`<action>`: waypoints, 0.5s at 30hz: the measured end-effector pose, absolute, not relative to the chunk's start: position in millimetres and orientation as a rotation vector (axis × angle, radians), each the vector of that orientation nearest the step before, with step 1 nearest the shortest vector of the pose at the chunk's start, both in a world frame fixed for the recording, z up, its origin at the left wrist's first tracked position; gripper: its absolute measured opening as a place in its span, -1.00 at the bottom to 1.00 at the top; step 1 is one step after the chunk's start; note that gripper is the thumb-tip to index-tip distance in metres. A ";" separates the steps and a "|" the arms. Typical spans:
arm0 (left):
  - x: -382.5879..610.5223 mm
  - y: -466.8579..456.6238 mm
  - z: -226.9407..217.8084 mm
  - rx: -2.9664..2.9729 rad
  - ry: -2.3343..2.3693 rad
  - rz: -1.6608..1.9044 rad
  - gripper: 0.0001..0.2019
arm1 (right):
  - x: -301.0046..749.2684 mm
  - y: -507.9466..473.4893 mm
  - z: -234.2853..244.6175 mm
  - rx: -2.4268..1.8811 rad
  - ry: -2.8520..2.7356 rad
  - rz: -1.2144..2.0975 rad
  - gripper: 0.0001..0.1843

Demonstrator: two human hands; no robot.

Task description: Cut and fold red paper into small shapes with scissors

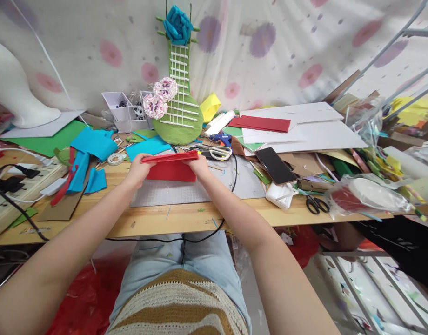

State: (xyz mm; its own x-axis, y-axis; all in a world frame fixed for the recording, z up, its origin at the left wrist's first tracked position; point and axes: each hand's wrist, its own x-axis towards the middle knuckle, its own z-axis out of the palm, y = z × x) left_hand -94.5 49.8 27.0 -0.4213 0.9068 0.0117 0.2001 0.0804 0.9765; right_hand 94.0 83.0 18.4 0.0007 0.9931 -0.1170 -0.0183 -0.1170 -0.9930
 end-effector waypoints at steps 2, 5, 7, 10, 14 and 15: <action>-97.1 51.4 35.3 1.049 1.721 1.223 -0.75 | 96.8 83.1 23.4 -1.314 -1.119 1.402 -0.76; -100.5 49.2 42.0 0.979 1.715 1.057 -0.68 | 100.4 81.6 29.8 -1.344 -1.146 1.513 -0.78; -102.0 46.1 39.2 0.987 1.727 1.029 -0.63 | 100.8 80.2 31.0 -1.386 -1.199 1.530 -0.80; -102.6 42.1 27.3 1.055 1.737 1.033 -0.57 | 98.6 78.3 27.5 -1.467 -1.239 1.507 -0.81; -102.5 40.1 18.2 1.025 1.662 1.071 -0.47 | 96.5 77.3 18.4 -1.438 -1.158 1.551 -0.81; -103.3 40.3 19.3 0.983 1.634 1.082 -0.47 | 96.8 77.4 16.4 -1.402 -1.124 1.573 -0.80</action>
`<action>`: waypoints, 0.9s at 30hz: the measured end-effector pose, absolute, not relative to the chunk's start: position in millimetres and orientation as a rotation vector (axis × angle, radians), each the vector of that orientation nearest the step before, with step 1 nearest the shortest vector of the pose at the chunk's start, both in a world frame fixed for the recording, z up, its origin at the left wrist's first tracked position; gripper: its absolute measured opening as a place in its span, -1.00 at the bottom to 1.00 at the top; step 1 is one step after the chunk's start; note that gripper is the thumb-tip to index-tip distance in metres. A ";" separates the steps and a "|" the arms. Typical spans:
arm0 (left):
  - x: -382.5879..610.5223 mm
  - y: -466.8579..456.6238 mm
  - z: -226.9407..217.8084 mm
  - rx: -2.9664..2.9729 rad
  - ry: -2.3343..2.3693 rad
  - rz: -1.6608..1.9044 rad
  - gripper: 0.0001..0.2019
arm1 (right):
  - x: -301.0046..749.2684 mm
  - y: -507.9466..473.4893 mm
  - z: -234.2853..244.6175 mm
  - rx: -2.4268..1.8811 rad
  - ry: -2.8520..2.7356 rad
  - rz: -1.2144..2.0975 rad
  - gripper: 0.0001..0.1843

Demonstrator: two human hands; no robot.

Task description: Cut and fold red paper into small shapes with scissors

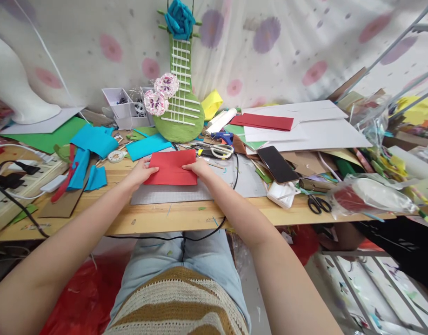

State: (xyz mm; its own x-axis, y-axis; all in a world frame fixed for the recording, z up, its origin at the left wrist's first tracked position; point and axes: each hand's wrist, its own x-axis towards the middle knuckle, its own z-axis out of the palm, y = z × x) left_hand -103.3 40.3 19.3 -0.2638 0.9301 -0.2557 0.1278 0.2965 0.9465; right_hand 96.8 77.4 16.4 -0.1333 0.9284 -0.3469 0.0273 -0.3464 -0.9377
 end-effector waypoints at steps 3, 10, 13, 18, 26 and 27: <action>-109.7 41.4 28.7 0.848 1.515 1.060 -0.53 | 99.2 77.6 12.5 -1.285 -1.066 1.615 -0.75; -122.9 40.6 40.0 0.816 1.303 0.951 -0.61 | 105.4 71.6 9.7 -1.199 -1.197 1.671 -0.68; -118.3 41.0 33.8 0.853 1.314 1.053 -0.63 | 106.8 68.3 9.0 -1.228 -1.234 1.674 -0.71; -109.6 46.4 20.6 0.903 1.452 1.145 -0.72 | 106.6 69.7 11.4 -1.301 -1.235 1.695 -0.72; -108.2 51.7 15.5 0.840 1.474 1.077 -0.74 | 112.4 72.2 19.3 -1.441 -1.305 1.743 -0.61; -108.9 51.9 16.0 0.855 1.462 1.071 -0.72 | 114.6 72.8 21.8 -1.426 -1.342 1.757 -0.61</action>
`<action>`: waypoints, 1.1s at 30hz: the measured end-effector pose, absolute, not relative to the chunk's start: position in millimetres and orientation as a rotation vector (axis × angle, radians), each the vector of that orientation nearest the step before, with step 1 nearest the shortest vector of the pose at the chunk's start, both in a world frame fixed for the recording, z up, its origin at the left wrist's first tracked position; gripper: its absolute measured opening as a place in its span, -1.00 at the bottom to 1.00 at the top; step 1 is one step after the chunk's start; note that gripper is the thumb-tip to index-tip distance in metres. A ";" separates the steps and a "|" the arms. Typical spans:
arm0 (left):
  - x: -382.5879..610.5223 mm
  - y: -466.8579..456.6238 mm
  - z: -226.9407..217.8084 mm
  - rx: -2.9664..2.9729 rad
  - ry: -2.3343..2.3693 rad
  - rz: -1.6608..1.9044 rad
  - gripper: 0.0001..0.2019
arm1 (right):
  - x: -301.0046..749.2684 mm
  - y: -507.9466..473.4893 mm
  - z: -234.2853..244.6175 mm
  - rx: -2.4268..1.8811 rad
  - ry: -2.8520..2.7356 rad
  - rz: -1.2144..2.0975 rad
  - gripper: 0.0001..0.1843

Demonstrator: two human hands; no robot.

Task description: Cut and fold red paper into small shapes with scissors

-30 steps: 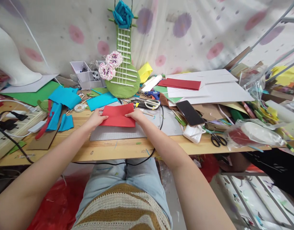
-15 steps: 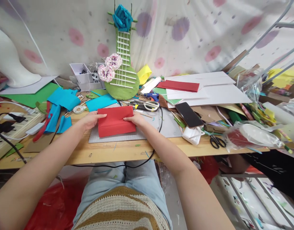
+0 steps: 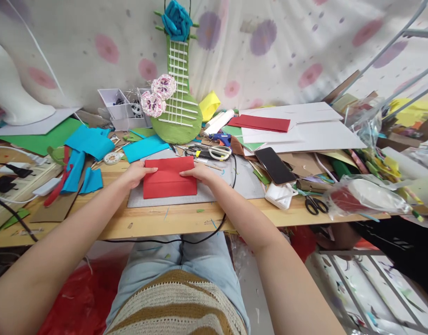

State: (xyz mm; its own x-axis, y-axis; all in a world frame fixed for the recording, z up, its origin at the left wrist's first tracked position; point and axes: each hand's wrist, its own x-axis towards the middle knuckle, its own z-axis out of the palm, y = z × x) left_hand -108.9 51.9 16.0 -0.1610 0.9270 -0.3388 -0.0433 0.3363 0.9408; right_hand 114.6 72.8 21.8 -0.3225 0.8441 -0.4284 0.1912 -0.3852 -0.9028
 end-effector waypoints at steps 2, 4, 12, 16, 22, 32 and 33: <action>-110.6 52.5 17.2 0.891 1.435 1.060 -0.68 | 119.1 75.2 27.6 -1.392 -1.414 1.750 -0.63; -112.9 54.0 18.2 0.923 1.438 1.047 -0.66 | 122.3 79.4 33.6 -1.418 -1.449 1.675 -0.66; -115.8 66.3 18.1 0.973 1.443 0.958 -0.63 | 117.1 98.4 39.1 -1.517 -1.666 1.356 -0.83; -112.3 63.5 18.3 0.948 1.484 0.902 -0.66 | 113.8 105.4 30.9 -1.559 -1.891 1.081 -0.86; -128.0 64.7 31.6 1.157 1.400 0.762 -0.51 | 113.6 110.3 22.0 -1.587 -2.028 0.928 -0.88; -119.1 118.0 17.3 1.667 1.411 0.652 -0.67 | 112.3 112.2 10.7 -1.549 -2.029 0.903 -0.86; -117.3 119.4 14.2 1.691 1.401 0.645 -0.70 | 112.0 111.4 9.8 -1.548 -2.035 0.892 -0.86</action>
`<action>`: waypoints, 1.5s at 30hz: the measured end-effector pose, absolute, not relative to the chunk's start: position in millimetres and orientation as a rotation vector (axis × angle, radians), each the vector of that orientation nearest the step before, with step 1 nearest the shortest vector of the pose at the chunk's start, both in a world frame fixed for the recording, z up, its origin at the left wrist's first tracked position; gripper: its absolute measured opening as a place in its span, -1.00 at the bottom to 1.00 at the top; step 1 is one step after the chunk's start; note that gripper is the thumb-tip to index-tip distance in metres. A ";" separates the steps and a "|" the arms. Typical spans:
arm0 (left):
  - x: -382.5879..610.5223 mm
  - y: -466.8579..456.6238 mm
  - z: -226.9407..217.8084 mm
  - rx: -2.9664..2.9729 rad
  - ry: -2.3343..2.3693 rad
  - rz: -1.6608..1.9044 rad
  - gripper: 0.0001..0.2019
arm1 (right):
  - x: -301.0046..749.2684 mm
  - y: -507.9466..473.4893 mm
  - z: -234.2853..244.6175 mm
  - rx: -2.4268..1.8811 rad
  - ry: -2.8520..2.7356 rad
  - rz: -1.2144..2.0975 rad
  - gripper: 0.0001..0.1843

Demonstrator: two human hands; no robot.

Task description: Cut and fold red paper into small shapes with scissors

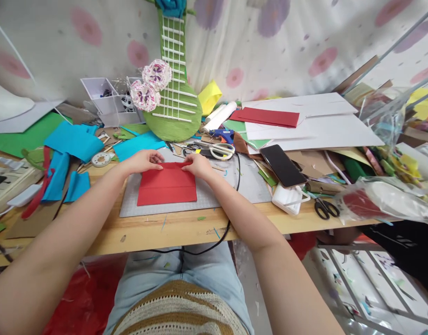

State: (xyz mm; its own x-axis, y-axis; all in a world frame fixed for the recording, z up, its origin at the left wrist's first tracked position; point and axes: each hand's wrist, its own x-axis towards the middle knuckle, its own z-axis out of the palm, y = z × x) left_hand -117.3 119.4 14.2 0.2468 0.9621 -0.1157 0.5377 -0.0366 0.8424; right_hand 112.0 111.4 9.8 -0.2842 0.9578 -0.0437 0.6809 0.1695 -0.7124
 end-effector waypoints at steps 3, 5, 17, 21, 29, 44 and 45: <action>-115.8 117.6 7.8 1.735 1.383 0.652 -0.78 | 112.1 108.4 8.0 -1.548 -2.065 0.857 -0.89; -116.8 113.3 5.9 1.761 1.368 0.675 -0.82 | 113.1 106.4 6.7 -1.548 -2.093 0.805 -0.91; -118.5 90.5 25.4 2.260 1.371 0.434 -0.80 | 122.1 100.1 3.6 -1.109 -2.514 0.190 -0.84; -124.6 86.0 22.5 2.440 1.288 0.467 -0.81 | 123.0 98.1 7.5 -1.065 -2.605 0.117 -0.82; -133.4 78.6 12.0 2.678 1.147 0.559 -0.69 | 128.3 96.3 12.6 -0.974 -2.679 0.121 -0.74; -141.3 73.2 7.6 2.782 1.057 0.600 -0.66 | 135.1 102.1 10.3 -0.896 -2.662 0.289 -0.72; -141.9 73.0 6.8 2.812 1.063 0.607 -0.66 | 135.8 102.0 10.5 -0.888 -2.666 0.284 -0.72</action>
